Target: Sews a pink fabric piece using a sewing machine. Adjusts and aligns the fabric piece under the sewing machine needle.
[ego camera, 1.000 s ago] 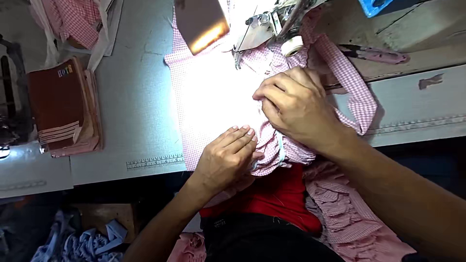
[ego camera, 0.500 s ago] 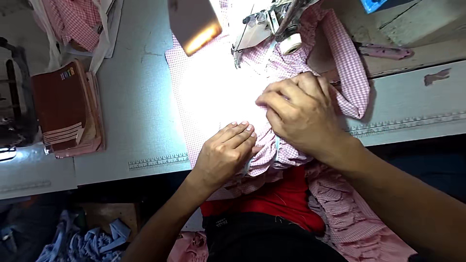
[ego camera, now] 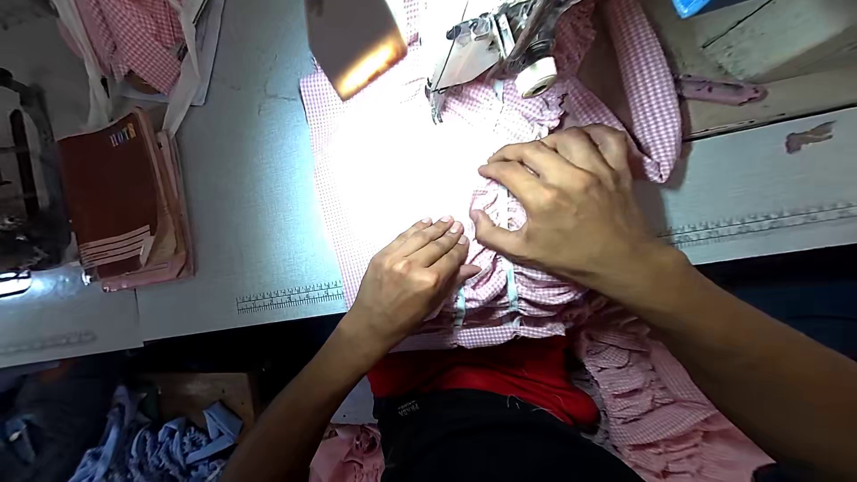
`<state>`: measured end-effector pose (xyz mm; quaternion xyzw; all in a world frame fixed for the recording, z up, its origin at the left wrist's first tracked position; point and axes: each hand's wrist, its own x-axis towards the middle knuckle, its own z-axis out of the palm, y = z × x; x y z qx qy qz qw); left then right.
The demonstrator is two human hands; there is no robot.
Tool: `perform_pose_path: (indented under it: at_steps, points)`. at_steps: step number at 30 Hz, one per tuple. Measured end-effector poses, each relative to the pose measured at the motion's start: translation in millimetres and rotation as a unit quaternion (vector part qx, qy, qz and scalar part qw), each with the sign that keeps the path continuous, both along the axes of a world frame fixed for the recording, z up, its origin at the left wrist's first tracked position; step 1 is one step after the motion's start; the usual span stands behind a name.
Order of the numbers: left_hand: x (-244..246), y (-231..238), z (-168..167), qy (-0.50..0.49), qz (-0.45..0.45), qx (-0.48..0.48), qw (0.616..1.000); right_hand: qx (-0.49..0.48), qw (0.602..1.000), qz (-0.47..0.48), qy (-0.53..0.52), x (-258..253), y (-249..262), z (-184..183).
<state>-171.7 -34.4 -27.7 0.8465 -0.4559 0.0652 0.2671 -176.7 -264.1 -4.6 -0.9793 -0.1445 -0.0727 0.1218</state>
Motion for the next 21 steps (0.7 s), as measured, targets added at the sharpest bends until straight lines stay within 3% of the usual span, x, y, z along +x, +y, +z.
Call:
perform_pose_path:
  at_steps: [6, 21]
  points:
    - [1.5, 0.1, 1.5, -0.005, -0.009, 0.009, 1.000, 0.034, 0.999, 0.028, -0.015, 0.4, 5.0, -0.2]
    - [7.2, -3.4, 1.6, 0.002, -0.011, -0.006, 1.000, 0.006, 1.000, -0.003, -0.018, 5.1, 5.3, -0.7]
